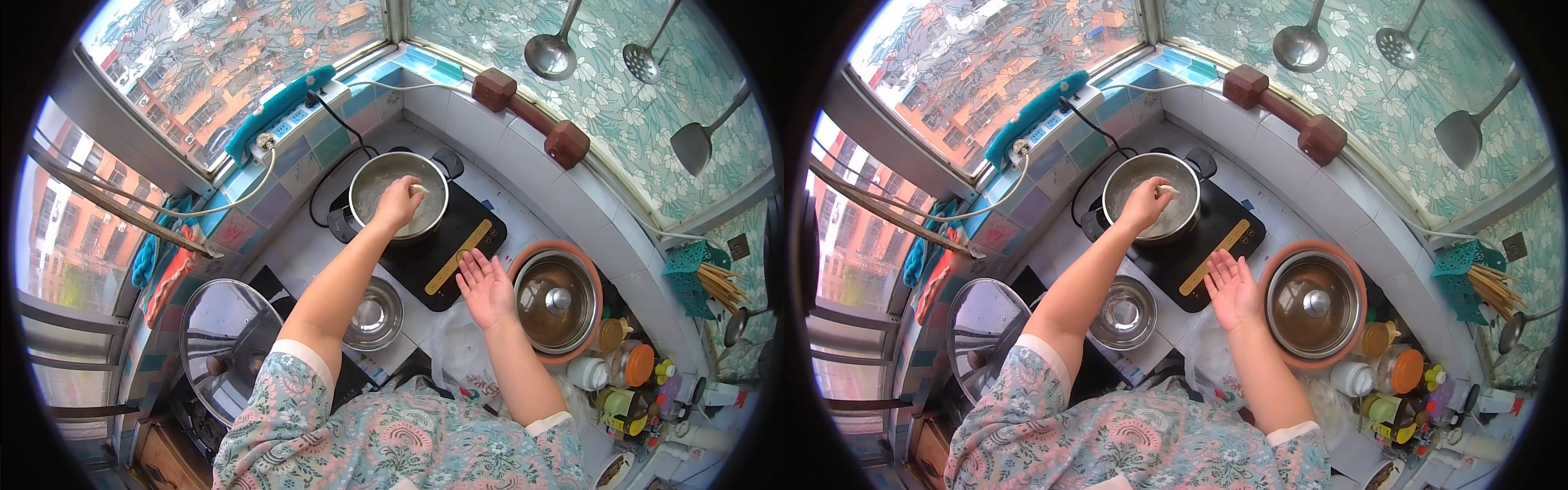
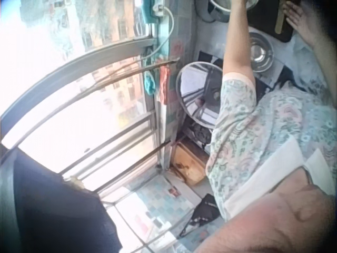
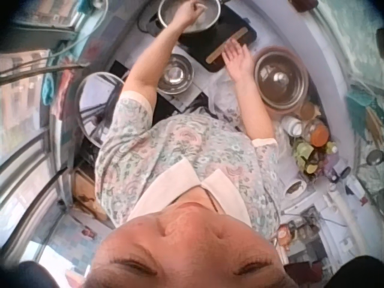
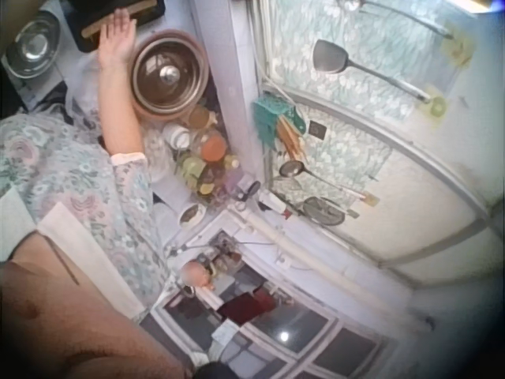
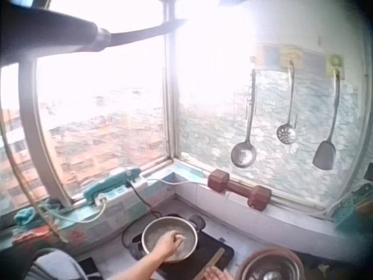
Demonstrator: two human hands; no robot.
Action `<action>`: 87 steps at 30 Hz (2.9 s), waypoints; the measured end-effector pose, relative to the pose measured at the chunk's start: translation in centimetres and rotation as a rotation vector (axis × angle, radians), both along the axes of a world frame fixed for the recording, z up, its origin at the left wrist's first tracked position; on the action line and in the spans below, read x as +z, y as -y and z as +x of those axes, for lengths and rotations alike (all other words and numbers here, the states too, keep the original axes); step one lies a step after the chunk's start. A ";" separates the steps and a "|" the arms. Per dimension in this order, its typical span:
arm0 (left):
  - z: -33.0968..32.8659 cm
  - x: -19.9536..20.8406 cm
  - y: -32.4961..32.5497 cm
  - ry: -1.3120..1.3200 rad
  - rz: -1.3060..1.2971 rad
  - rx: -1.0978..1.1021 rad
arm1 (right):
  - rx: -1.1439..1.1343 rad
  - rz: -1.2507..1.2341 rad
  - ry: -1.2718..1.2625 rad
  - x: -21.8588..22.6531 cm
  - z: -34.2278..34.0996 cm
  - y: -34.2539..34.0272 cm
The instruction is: The person prepares and cooks dumplings in a kitchen. They separate frozen dumplings from a plastic bag and place them into a pot of boiling water on an electric stove. The person uses a ladle to stir the contents and covers the pot with a lid. They also store the remaining dumplings in a refrigerator.
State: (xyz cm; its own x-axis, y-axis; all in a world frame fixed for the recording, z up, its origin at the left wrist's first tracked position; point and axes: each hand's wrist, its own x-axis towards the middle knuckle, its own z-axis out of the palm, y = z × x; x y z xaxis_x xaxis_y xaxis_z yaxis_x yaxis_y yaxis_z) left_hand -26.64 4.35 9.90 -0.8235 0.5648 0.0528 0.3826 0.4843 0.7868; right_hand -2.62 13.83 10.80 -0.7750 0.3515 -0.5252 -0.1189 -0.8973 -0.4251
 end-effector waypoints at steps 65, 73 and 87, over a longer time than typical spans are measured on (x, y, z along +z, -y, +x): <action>91.6 -2.5 -11.8 1.514 -0.993 -1.168 | -1.206 0.553 0.675 -3.2 82.4 25.7; 99.0 -2.7 -12.8 1.091 -1.302 -1.337 | -1.371 0.053 1.189 -5.0 84.8 21.6; 104.7 -9.0 -12.9 1.143 -1.238 -1.046 | -1.083 0.377 1.667 -9.0 98.1 23.8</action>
